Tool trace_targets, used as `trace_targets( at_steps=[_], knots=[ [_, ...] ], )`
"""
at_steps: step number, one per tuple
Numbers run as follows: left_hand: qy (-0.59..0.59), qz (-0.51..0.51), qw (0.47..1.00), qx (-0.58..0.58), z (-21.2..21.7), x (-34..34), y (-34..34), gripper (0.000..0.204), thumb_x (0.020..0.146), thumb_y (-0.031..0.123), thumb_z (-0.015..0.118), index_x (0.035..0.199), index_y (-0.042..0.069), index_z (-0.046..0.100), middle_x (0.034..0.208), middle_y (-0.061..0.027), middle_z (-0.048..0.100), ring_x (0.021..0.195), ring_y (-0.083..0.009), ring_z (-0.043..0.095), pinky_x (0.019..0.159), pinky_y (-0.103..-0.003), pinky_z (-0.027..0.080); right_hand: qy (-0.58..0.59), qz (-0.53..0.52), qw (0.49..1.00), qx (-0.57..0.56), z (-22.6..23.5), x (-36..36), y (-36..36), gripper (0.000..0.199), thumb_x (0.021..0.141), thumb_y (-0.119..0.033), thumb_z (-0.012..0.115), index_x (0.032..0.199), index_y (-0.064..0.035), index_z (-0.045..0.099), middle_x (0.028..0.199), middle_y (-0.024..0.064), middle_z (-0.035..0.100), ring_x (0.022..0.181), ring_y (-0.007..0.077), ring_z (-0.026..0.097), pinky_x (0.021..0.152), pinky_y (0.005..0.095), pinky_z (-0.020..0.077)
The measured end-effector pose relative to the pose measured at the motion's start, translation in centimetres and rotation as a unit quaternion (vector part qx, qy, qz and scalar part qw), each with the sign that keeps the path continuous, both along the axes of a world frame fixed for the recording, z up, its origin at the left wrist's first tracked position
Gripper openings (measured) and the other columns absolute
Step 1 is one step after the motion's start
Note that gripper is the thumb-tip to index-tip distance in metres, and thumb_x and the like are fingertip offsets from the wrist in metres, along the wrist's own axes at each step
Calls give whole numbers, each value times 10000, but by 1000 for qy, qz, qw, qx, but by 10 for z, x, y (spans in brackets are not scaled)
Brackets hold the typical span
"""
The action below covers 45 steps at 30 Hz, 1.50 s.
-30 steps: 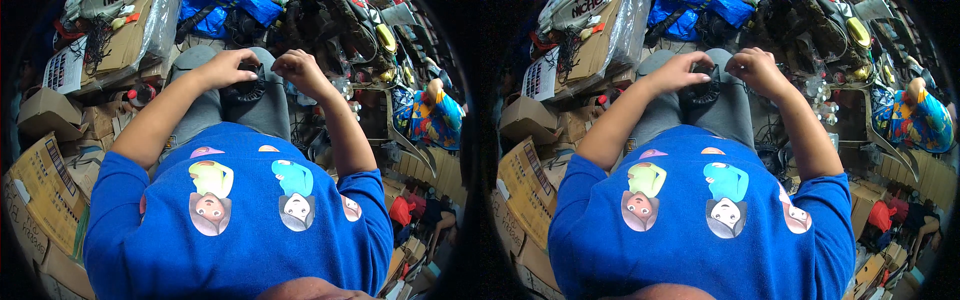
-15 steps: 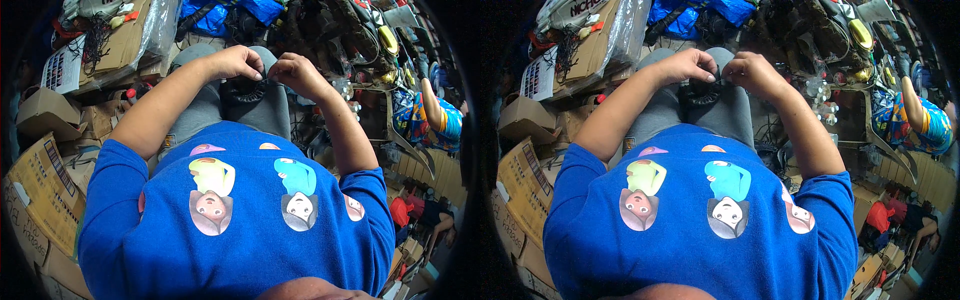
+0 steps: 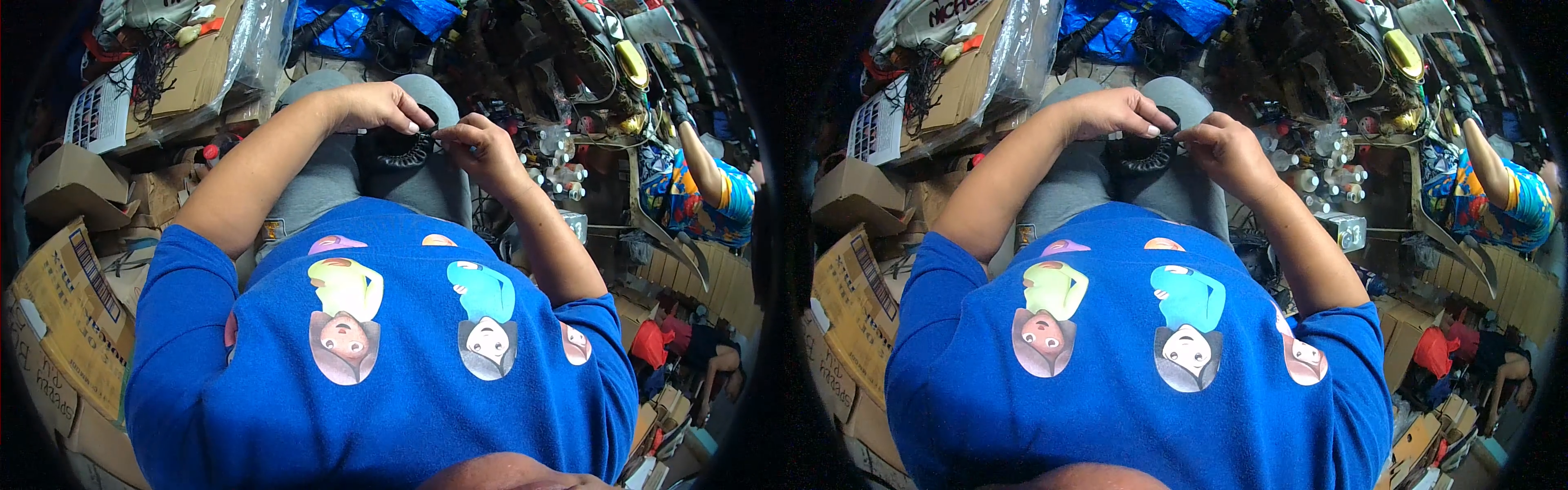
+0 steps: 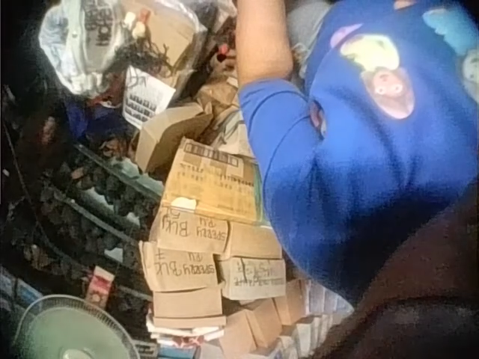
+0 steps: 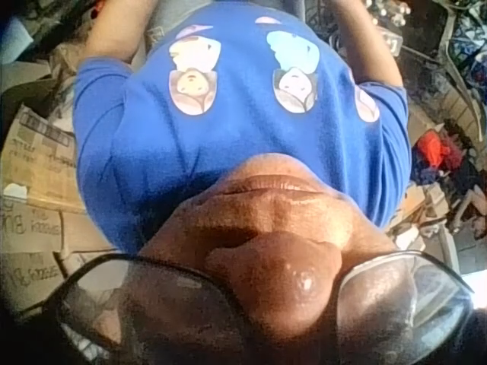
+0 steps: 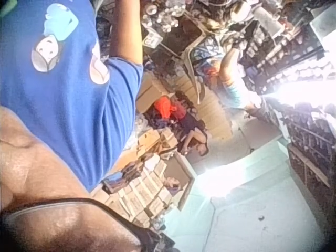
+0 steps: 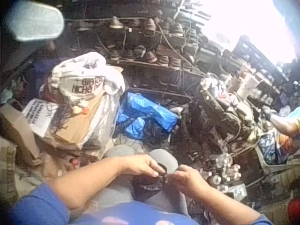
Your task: Stitching a black circular shoe component using a needle and thread.
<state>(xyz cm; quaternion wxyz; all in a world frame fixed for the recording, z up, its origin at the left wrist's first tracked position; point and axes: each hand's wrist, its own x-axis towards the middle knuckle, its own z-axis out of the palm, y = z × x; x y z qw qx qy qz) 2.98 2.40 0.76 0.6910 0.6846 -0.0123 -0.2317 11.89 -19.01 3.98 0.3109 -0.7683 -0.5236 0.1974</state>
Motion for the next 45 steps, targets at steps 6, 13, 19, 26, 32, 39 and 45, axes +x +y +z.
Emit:
trace_targets(
  at_steps=[6, 13, 19, 26, 32, 39, 45],
  knots=[
    [-24, -33, 998, 52, 0, 2, -2, 380, 788, 83, 584, 1163, 22, 594, 1081, -64, 632, 1009, -129, 552, 924, -261, 388, -172, 56, 981, -70, 24, -10, 10, 186, 725, -61, 595, 877, -126, 681, 807, 105, 574, 747, 277, 595, 673, 376, 471],
    [-51, -55, 996, 56, 2, 10, 3, 308, 772, 21, 596, 1077, -12, 622, 1018, -47, 643, 916, -100, 559, 867, -259, 416, -349, 183, 912, -111, 34, -5, 39, 133, 773, -72, 522, 798, -96, 651, 833, 108, 558, 834, 272, 558, 756, 366, 411],
    [-107, -21, 985, 131, -11, 14, 3, 236, 771, 58, 631, 998, -6, 641, 920, -51, 653, 871, -116, 585, 801, -281, 454, -122, 98, 985, -70, 3, 14, 31, 117, 722, -40, 611, 826, -74, 655, 798, 97, 573, 765, 286, 587, 678, 369, 475],
    [-192, 9, 964, 184, -7, 11, 3, 188, 741, 69, 660, 929, 51, 671, 840, -61, 668, 785, -138, 618, 726, -276, 487, -154, 77, 983, -65, 20, 10, 29, 102, 725, -124, 682, 812, -72, 666, 780, 94, 560, 720, 265, 591, 648, 357, 483],
    [-166, 24, 971, 169, -10, 9, -2, 182, 748, 63, 655, 927, 30, 645, 867, -70, 604, 848, -166, 584, 772, -287, 457, -157, 90, 981, -72, 11, 4, 36, 89, 725, -139, 653, 781, -70, 654, 791, 125, 582, 778, 325, 593, 685, 408, 480],
    [-266, 197, 912, 243, 0, -26, -9, 267, 724, 129, 691, 978, 59, 646, 926, -110, 645, 867, -238, 618, 793, -332, 481, 398, -64, 913, -63, -10, 28, 13, 275, 816, -210, 673, 978, 7, 630, 878, 14, 605, 841, 123, 543, 811, 282, 423],
    [-177, 93, 875, 441, 15, -85, 28, 268, 757, 171, 665, 994, 51, 633, 911, -139, 629, 848, -279, 609, 789, -355, 474, 36, 72, 996, -48, -25, 28, 2, 256, 762, -205, 706, 897, -12, 607, 979, 66, 495, 906, 153, 515, 826, 287, 411]
  ],
)
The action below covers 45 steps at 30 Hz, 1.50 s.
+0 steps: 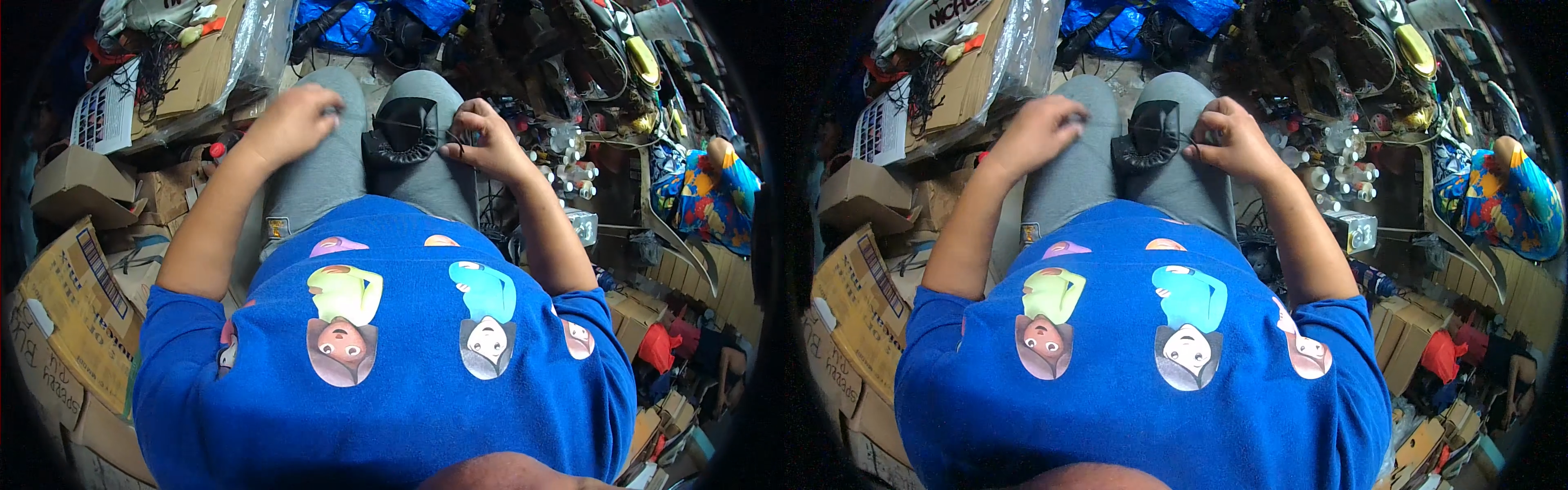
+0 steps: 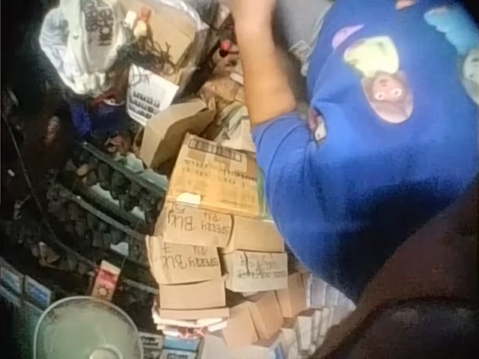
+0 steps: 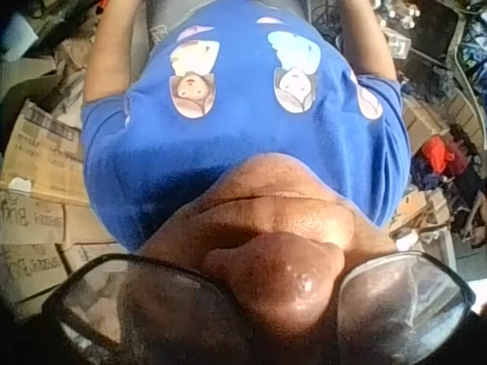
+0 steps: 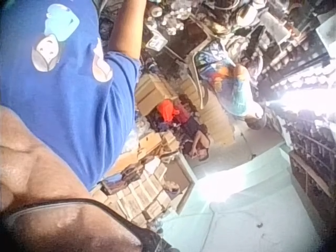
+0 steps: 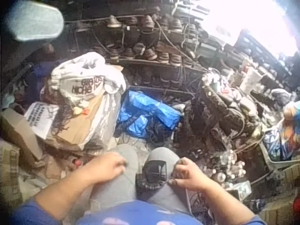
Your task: Stitching a black circular shoe component using a needle and thread.
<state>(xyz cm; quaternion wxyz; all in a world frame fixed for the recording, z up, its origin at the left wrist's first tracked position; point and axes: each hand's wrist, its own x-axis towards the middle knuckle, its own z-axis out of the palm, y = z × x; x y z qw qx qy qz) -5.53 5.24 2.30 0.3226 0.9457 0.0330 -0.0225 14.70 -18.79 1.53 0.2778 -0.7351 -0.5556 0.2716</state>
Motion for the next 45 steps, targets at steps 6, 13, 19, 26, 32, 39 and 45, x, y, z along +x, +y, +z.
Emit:
trace_targets(
  at_steps=[6, 13, 19, 26, 32, 39, 45],
  knots=[
    [-234, 177, 792, -536, -5, 37, -22, 261, 946, 246, 472, 933, 34, 625, 941, -85, 638, 762, -145, 588, 705, -294, 481, 411, -387, 786, 252, -29, 0, 24, 239, 897, -268, 543, 857, -43, 615, 873, 107, 590, 853, 234, 568, 794, 345, 449],
    [-177, 129, 946, -241, -19, 41, -20, 199, 881, 185, 561, 993, 39, 637, 986, -55, 642, 839, -132, 596, 760, -277, 470, 779, -305, 501, 221, -16, -14, 20, 395, 941, -414, 399, 724, -96, 487, 655, 32, 443, 615, 177, 449, 727, 358, 441],
    [-126, -1, 988, -84, -20, 38, -43, 188, 758, 113, 638, 934, 50, 620, 872, -123, 609, 867, -303, 583, 787, -346, 463, 816, -244, 480, 210, -30, -10, 17, 410, 941, -415, 410, 670, -109, 425, 583, 4, 342, 529, 131, 332, 641, 300, 380],
    [-170, 112, 979, 1, -15, 28, 6, 170, 811, 132, 566, 961, 71, 621, 876, -147, 618, 850, -296, 607, 783, -356, 463, 817, -236, 485, 207, -29, -9, 16, 430, 945, -411, 409, 638, -112, 389, 561, -2, 315, 503, 127, 291, 606, 284, 349],
    [-137, 131, 641, -744, -3, 48, -27, 438, 974, 352, 334, 815, 43, 600, 781, -89, 602, 784, -186, 589, 829, -352, 422, 794, -247, 520, 194, -26, -12, 15, 459, 948, -422, 393, 603, -121, 367, 521, -10, 282, 463, 121, 260, 579, 285, 331],
    [-93, 206, 682, -695, 1, 24, -3, 300, 964, 280, 393, 804, 67, 529, 702, -52, 544, 720, -177, 576, 784, -383, 469, 690, -293, 642, 160, -12, -7, -7, 372, 944, -363, 428, 672, -108, 428, 600, 20, 396, 533, 151, 379, 665, 350, 387],
    [-31, 252, 939, -231, 29, -54, 73, 364, 821, 93, 597, 1179, 35, 560, 957, -32, 618, 903, -108, 567, 795, -244, 461, 205, -243, 942, -103, -7, 56, -85, 399, 822, -134, 632, 1185, -4, 533, 1037, 79, 602, 956, 178, 565, 852, 306, 439]
  ],
)
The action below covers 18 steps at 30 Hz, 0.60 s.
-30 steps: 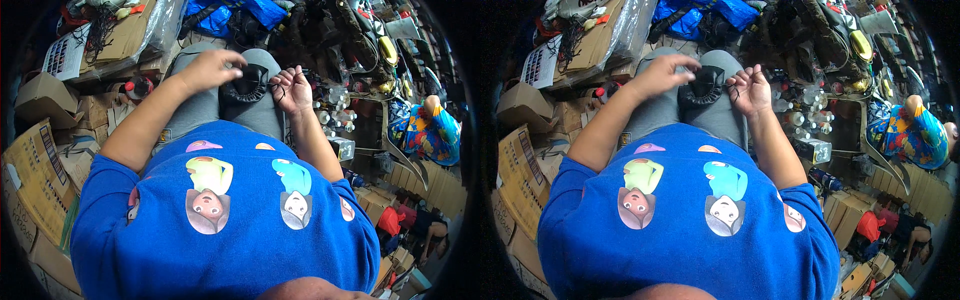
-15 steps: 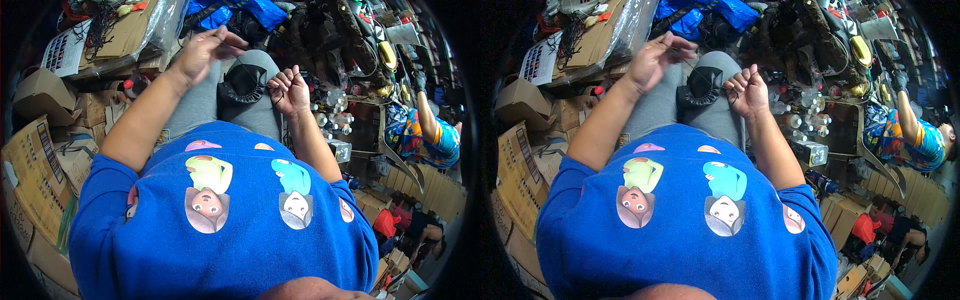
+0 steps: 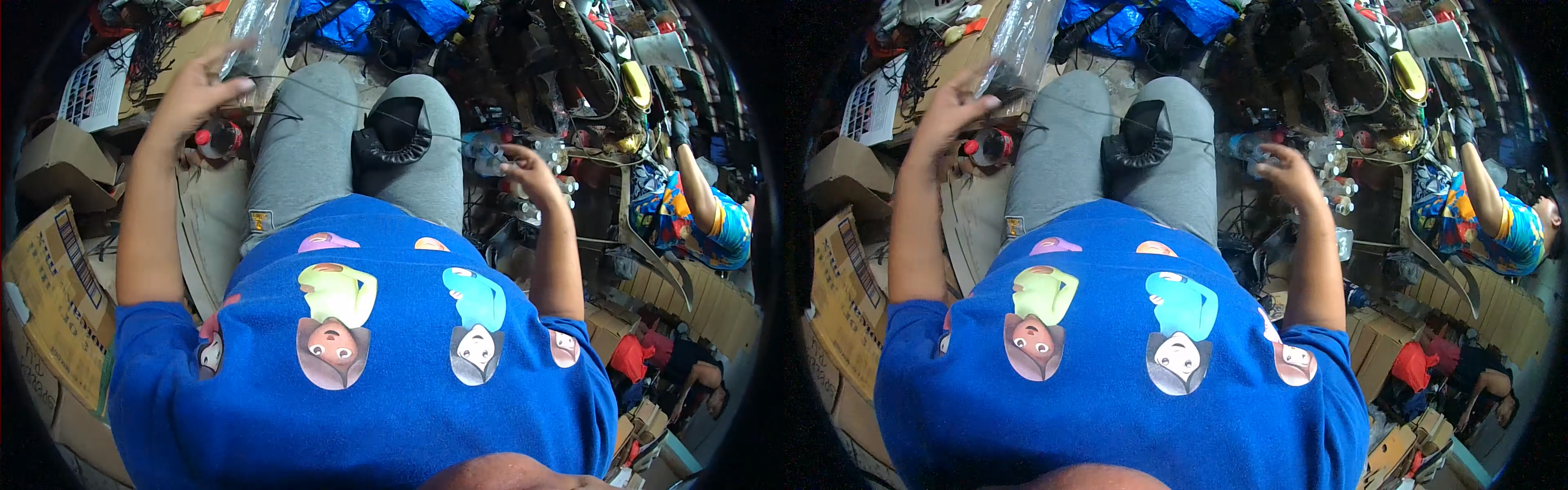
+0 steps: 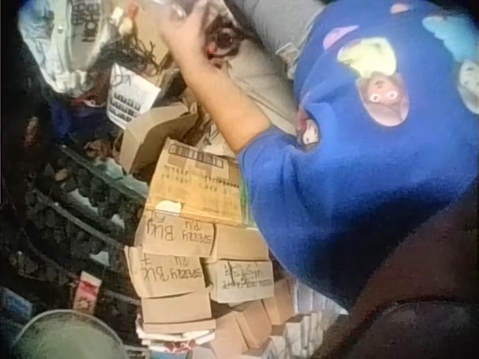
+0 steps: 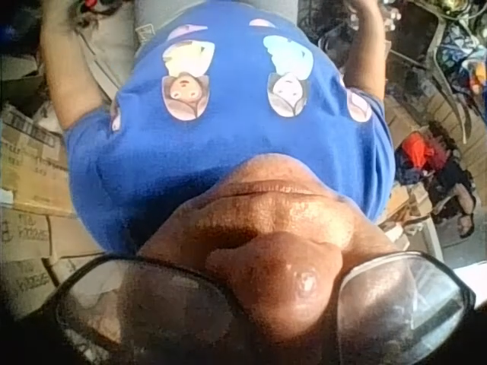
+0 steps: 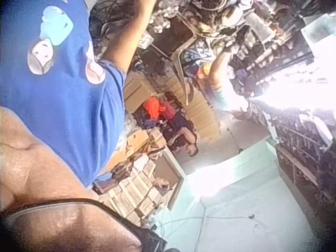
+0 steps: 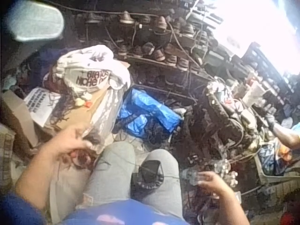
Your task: Stitching a black circular shoe component using a needle and thread.
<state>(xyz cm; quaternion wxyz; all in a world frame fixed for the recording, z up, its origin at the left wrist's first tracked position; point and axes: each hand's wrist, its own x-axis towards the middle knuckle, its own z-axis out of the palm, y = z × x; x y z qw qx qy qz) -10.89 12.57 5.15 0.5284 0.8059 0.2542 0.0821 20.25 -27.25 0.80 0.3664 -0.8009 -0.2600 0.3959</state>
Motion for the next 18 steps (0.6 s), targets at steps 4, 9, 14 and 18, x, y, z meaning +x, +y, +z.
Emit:
trace_targets(
  at_steps=[4, 9, 14, 18],
  knots=[
    [-122, -13, 988, 98, -5, 18, -46, 285, 791, 114, 647, 1066, 51, 605, 973, -23, 579, 875, -113, 561, 770, -263, 476, -100, 38, 989, 97, 39, -13, 68, 422, 811, -163, 661, 1216, -109, 556, 1056, 49, 508, 969, 135, 526, 852, 281, 449],
    [-48, -272, 937, 214, -29, 64, -130, 331, 715, 222, 713, 994, 74, 615, 1021, -108, 546, 914, -296, 571, 785, -373, 467, -215, 352, 905, -103, 59, -47, 157, 388, 821, -276, 667, 1118, -46, 570, 788, 23, 589, 747, 99, 529, 684, 256, 438],
    [-58, -333, 923, 184, -43, 79, -130, 304, 678, 103, 719, 948, 71, 585, 950, -93, 562, 894, -300, 574, 744, -391, 464, -120, 344, 923, -121, 38, -43, 146, 366, 831, -344, 649, 964, -5, 609, 797, 57, 626, 757, 117, 539, 711, 281, 444],
    [-72, -338, 926, 155, -47, 78, -127, 301, 660, 61, 717, 927, 67, 578, 909, -96, 566, 879, -296, 579, 737, -394, 463, 13, 207, 974, -86, 32, -59, 123, 330, 867, -329, 614, 879, 1, 614, 751, -17, 586, 719, 59, 491, 690, 235, 422]
  ],
)
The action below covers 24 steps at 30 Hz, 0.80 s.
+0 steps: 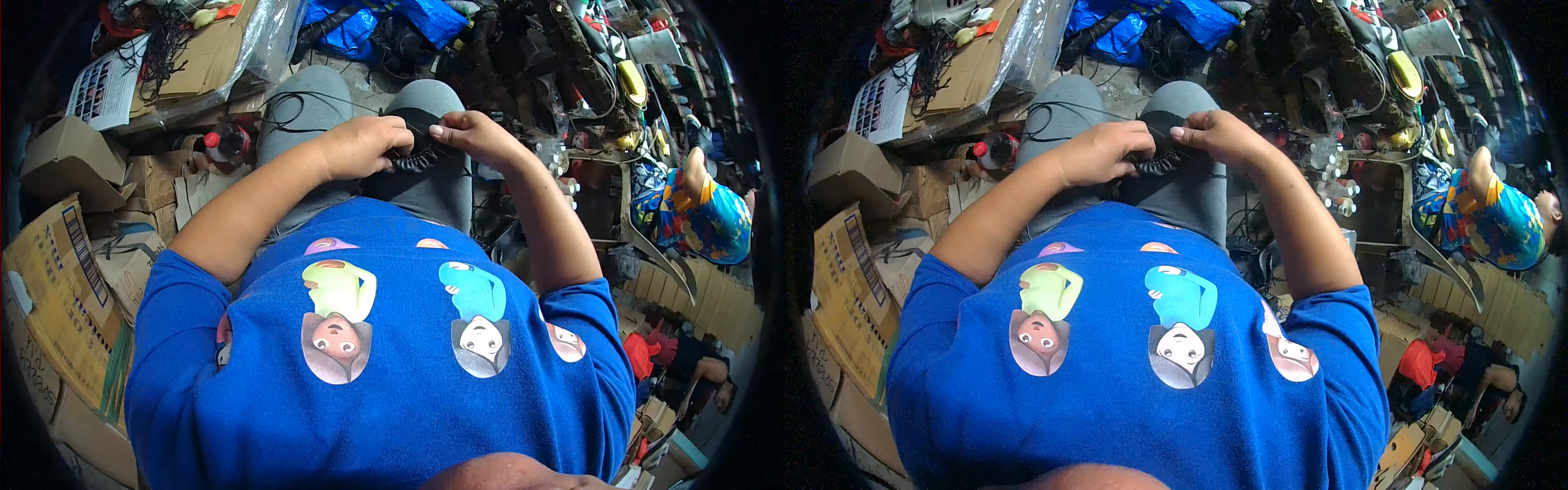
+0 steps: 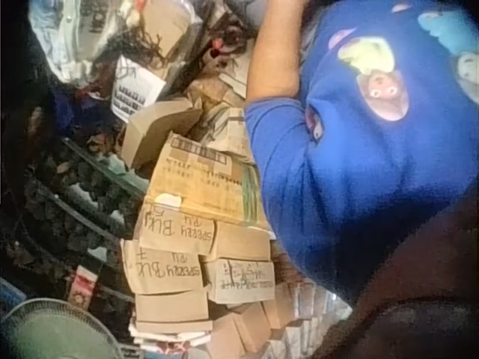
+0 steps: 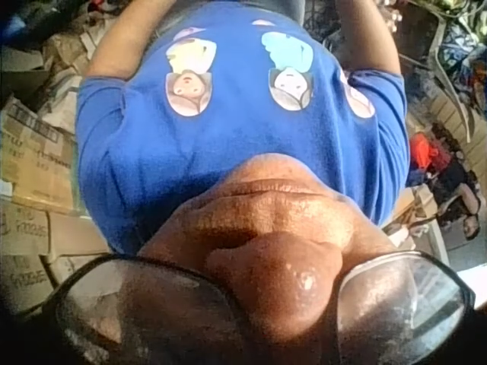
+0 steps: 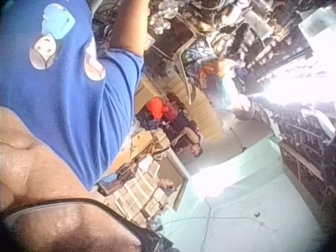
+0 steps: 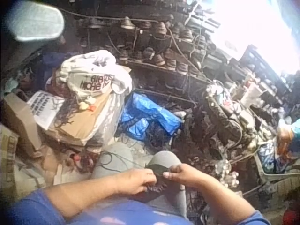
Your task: Stitching a black circular shoe component using a needle and thread.
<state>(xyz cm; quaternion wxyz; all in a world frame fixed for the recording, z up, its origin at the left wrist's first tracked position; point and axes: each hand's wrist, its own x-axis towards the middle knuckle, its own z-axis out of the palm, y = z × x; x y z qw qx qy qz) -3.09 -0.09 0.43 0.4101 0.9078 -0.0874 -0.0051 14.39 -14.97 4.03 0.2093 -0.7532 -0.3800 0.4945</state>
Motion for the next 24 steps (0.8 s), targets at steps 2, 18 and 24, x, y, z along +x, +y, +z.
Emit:
trace_targets(
  at_steps=[2, 18, 24],
  knots=[
    [14, 2, 1000, -10, 5, 0, 3, 270, 670, 77, 709, 918, 69, 602, 896, -91, 577, 867, -280, 582, 742, -372, 463, 54, -46, 997, 22, -12, -2, -7, 315, 870, -316, 613, 873, -1, 609, 751, -22, 581, 717, 51, 486, 686, 226, 416],
    [85, 5, 995, -58, 12, 66, 11, 265, 731, 282, 701, 859, 59, 636, 876, -102, 589, 899, -245, 565, 789, -347, 438, 58, -4, 996, 65, 8, -14, -32, 229, 879, -206, 581, 726, -42, 542, 661, -95, 443, 627, 11, 382, 550, 208, 315],
    [140, -8, 988, -67, 16, 73, 9, 274, 723, 297, 710, 808, 55, 613, 818, -81, 581, 840, -211, 556, 755, -330, 434, 73, -87, 988, 100, 10, -26, -53, 232, 869, -200, 568, 703, -41, 535, 624, -74, 427, 600, 30, 368, 526, 227, 311]
  ],
)
